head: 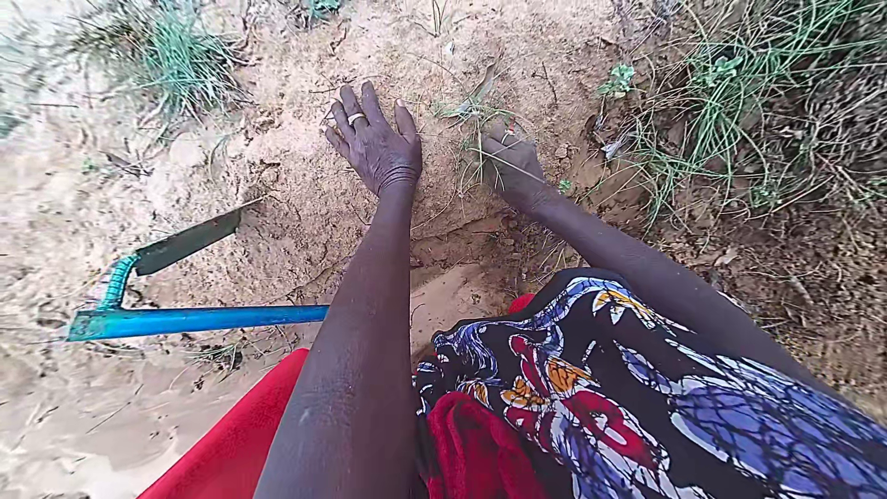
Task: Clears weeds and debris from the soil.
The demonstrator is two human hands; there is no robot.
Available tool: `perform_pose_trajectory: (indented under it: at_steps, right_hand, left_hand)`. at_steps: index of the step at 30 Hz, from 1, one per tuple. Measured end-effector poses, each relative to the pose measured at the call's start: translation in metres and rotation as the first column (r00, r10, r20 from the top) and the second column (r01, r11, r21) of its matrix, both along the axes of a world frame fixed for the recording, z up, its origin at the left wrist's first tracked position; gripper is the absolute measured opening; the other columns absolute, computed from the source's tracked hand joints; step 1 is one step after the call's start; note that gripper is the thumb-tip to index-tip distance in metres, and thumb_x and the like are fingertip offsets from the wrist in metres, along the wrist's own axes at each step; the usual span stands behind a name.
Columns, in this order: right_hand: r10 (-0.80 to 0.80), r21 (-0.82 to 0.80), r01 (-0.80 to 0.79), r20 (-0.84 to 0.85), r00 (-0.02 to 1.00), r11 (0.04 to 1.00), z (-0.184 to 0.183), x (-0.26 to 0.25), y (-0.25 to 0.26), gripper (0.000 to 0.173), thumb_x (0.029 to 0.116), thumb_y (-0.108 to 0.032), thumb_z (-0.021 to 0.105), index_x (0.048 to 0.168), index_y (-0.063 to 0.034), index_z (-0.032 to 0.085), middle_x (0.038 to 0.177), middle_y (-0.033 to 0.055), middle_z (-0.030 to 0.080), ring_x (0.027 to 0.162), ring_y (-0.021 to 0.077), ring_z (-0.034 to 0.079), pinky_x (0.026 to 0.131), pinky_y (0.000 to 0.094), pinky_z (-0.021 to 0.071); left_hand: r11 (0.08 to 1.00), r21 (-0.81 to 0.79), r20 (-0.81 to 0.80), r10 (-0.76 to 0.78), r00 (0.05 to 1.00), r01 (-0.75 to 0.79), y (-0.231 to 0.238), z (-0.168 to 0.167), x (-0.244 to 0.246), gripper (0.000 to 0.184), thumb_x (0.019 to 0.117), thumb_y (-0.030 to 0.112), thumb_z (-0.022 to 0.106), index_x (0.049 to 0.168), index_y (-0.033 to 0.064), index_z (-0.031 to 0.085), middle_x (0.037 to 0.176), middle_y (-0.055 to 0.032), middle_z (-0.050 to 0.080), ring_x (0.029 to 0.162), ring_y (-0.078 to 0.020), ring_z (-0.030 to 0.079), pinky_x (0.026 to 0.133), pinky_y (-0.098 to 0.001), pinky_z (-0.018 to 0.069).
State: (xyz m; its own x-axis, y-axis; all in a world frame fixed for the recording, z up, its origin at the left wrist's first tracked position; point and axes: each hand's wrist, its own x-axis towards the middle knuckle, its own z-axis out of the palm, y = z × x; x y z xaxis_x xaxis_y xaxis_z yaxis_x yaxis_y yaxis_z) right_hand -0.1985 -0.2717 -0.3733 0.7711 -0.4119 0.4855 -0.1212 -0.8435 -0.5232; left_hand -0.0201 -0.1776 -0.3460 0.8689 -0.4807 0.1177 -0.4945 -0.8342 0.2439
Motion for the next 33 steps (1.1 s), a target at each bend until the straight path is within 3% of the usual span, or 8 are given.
perform_pose_trajectory:
  at_steps: [7,11,15,19,22,25,30,33]
  right_hand:
    - [0.28,0.0,-0.28,-0.037,0.959,0.96,-0.006,-0.042,0.056,0.013,0.091,0.004,0.059,0.088,0.0026,0.071,0.087,0.0196,0.071,0.073,0.0316,0.071,0.063,0.0393,0.0582]
    - [0.081,0.21,-0.072,-0.036,0.996,0.975,-0.018,-0.047,0.062,0.016,0.096,0.002,0.059,0.104,0.0057,0.073,0.103,0.0234,0.073,0.091,0.0342,0.074,0.08,0.0416,0.0618]
    - [-0.131,0.308,0.164,-0.127,0.983,0.937,0.02,-0.015,0.037,0.025,0.0973,-0.003,0.058,0.118,0.0075,0.069,0.108,0.0261,0.071,0.095,0.0363,0.072,0.084,0.0449,0.0579]
    - [-0.113,0.358,0.217,-0.29,0.95,0.908,0.039,0.017,0.025,0.038,0.0957,-0.013,0.069,0.126,0.0097,0.063,0.123,0.0296,0.063,0.108,0.04,0.067,0.094,0.049,0.0547]
    - [-0.066,0.317,0.064,-0.004,0.998,0.946,0.02,0.026,0.025,0.014,0.0957,-0.002,0.064,0.103,0.0055,0.073,0.107,0.0241,0.07,0.095,0.0322,0.07,0.085,0.0406,0.0581]
    - [0.011,0.353,-0.055,0.127,0.992,0.934,0.012,0.025,0.028,0.017,0.0995,-0.002,0.059,0.103,0.0072,0.073,0.096,0.0211,0.074,0.088,0.0286,0.073,0.082,0.0394,0.0586]
    - [-0.05,0.559,0.067,-0.045,0.998,0.827,0.014,0.003,0.044,0.024,0.1046,-0.007,0.051,0.109,0.0087,0.068,0.081,0.0152,0.068,0.068,0.0191,0.063,0.068,0.0365,0.0539]
    - [-0.06,0.525,0.1,-0.093,0.994,0.845,0.0,-0.038,0.083,0.023,0.1019,-0.008,0.054,0.102,0.0087,0.07,0.08,0.0184,0.07,0.071,0.0274,0.07,0.067,0.0436,0.0567]
  left_hand:
    - [1.0,-0.009,0.006,0.008,1.0,-0.008,0.0,0.0,-0.001,0.061,0.1043,0.052,0.034,0.155,0.0214,0.046,0.163,-0.0098,0.039,0.154,-0.0348,0.029,0.123,-0.0587,0.0144]
    - [1.0,-0.024,-0.004,0.006,1.0,-0.006,-0.001,0.0,-0.001,0.06,0.1044,0.052,0.035,0.155,0.021,0.046,0.163,-0.0107,0.039,0.154,-0.0351,0.029,0.123,-0.0592,0.0139]
    - [1.0,-0.027,-0.003,0.003,1.0,-0.003,-0.001,-0.001,-0.002,0.061,0.1046,0.052,0.034,0.156,0.0204,0.045,0.163,-0.0114,0.039,0.154,-0.0354,0.028,0.123,-0.0598,0.0126]
    - [1.0,-0.02,0.003,0.014,1.0,-0.014,-0.001,0.0,-0.001,0.06,0.1043,0.052,0.035,0.155,0.0216,0.046,0.163,-0.0107,0.04,0.154,-0.0347,0.028,0.123,-0.0587,0.0133]
    - [1.0,-0.018,0.0,0.003,1.0,-0.003,0.0,0.0,-0.001,0.06,0.1046,0.051,0.035,0.155,0.0215,0.045,0.164,-0.0121,0.038,0.154,-0.0345,0.028,0.123,-0.0589,0.0132]
    - [1.0,-0.017,0.012,0.001,1.0,0.0,0.0,0.0,-0.002,0.06,0.1048,0.05,0.034,0.155,0.0202,0.046,0.163,-0.0123,0.038,0.153,-0.0347,0.03,0.123,-0.059,0.0148]
    - [1.0,0.002,0.005,0.003,1.0,-0.003,0.001,0.0,-0.002,0.06,0.105,0.052,0.033,0.156,0.0215,0.045,0.164,-0.0107,0.037,0.154,-0.0331,0.028,0.123,-0.0582,0.0134]
    - [1.0,-0.006,0.001,-0.002,1.0,0.002,0.001,0.0,-0.002,0.061,0.105,0.051,0.034,0.156,0.0197,0.045,0.164,-0.0119,0.037,0.154,-0.0339,0.029,0.123,-0.0586,0.0139]
